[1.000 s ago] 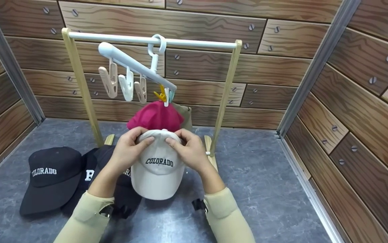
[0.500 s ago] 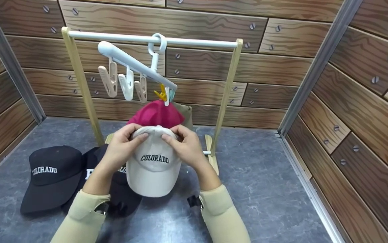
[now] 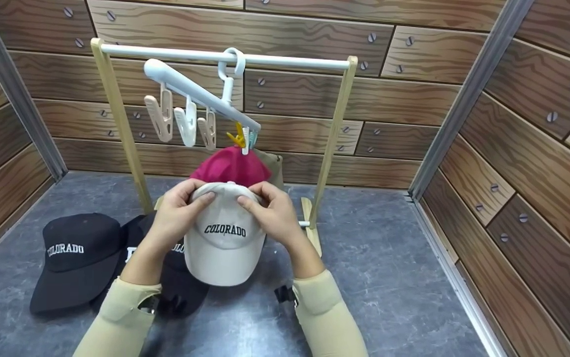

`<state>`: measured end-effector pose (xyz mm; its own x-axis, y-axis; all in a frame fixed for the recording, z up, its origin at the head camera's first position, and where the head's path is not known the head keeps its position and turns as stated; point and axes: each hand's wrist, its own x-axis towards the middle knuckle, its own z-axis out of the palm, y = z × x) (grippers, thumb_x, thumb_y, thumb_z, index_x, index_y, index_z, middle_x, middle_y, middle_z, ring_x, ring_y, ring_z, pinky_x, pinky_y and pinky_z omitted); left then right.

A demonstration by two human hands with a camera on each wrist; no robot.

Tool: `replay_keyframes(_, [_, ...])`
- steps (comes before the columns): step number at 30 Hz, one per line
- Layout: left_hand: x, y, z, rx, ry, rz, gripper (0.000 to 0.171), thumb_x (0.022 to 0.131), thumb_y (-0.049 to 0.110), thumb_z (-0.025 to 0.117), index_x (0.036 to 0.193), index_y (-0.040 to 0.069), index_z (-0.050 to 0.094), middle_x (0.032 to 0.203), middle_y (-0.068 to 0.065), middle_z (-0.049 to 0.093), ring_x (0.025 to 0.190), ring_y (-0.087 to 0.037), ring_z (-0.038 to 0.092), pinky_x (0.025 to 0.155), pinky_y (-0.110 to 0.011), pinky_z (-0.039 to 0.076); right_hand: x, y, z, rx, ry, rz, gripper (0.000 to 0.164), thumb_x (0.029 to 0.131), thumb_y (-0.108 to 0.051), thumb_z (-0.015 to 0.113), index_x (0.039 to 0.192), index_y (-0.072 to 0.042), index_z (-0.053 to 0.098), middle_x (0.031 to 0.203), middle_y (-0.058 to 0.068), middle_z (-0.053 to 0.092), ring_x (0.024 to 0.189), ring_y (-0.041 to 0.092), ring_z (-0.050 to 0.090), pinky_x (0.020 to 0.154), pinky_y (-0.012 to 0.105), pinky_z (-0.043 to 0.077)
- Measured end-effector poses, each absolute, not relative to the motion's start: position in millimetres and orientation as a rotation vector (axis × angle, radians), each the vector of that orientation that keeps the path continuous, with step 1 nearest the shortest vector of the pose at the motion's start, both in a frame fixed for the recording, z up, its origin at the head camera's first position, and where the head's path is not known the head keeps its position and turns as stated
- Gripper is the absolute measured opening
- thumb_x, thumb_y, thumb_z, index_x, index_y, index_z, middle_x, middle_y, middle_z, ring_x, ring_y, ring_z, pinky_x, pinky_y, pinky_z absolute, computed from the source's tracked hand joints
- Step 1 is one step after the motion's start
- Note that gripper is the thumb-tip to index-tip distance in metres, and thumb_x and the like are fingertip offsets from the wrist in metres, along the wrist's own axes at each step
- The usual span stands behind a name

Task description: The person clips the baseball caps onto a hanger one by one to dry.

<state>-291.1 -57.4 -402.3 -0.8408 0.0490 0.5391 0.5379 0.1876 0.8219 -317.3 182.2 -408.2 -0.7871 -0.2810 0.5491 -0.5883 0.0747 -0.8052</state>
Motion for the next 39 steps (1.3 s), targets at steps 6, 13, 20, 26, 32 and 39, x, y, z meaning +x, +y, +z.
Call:
replay_keyframes(6, [-291,-58,-402,-0.531,-2.081,-1.683,0.009,0.102,0.01,0.08,0.106,0.002,0.078,0.101,-0.008,0.075,0.097,-0.022,0.066,0.084,-0.038,0.054,-319,181,-408,0.883,-2.092,1.764,0.009,0.103,0.0,0.077,0.106,0.008,0.074,0.091,0.009,0.071,0.079,0.014,0.064,0.066,0.025,0.055])
replay_keyframes(13, [-293,-57,-402,-0.509,-2.087,-1.703,0.01,0.103,0.011,0.079,0.108,0.002,0.078,0.103,-0.009,0.076,0.098,-0.023,0.067,0.086,-0.039,0.055,-322,179,-408,0.864,-2.09,1.74,0.007,0.102,0.0,0.078,0.104,0.006,0.075,0.089,0.009,0.07,0.077,0.014,0.063,0.065,0.025,0.054])
replay_keyframes(20, [-298,-58,-395,-0.519,-2.102,-1.702,0.01,0.103,0.012,0.079,0.108,0.002,0.078,0.103,-0.008,0.076,0.097,-0.021,0.067,0.085,-0.039,0.056,-326,177,-404,0.841,-2.074,1.719,0.009,0.104,-0.002,0.077,0.104,0.007,0.075,0.087,0.007,0.069,0.075,0.013,0.059,0.064,0.024,0.051])
replay_keyframes(26, [-303,-59,-386,-0.539,-2.132,-1.66,0.011,0.103,0.012,0.08,0.106,0.002,0.077,0.101,-0.006,0.074,0.094,-0.02,0.066,0.083,-0.037,0.055,-329,175,-400,0.838,-2.041,1.754,0.01,0.103,0.001,0.076,0.103,0.011,0.073,0.086,0.005,0.069,0.075,0.012,0.059,0.064,0.024,0.051])
replay_keyframes(32, [-308,-59,-381,-0.559,-2.129,-1.653,0.011,0.103,0.012,0.08,0.104,0.002,0.076,0.101,-0.007,0.075,0.092,-0.02,0.067,0.082,-0.036,0.055,-334,174,-396,0.823,-2.029,1.769,0.008,0.103,0.003,0.076,0.101,0.01,0.072,0.083,0.004,0.068,0.073,0.011,0.058,0.062,0.023,0.051])
replay_keyframes(39, [-314,-59,-374,-0.548,-2.168,-1.608,0.014,0.103,0.013,0.081,0.105,0.001,0.076,0.104,-0.009,0.077,0.096,-0.024,0.069,0.086,-0.037,0.056,-338,174,-390,0.805,-2.046,1.731,0.012,0.104,-0.001,0.076,0.1,0.01,0.073,0.084,0.005,0.07,0.075,0.012,0.062,0.063,0.024,0.053])
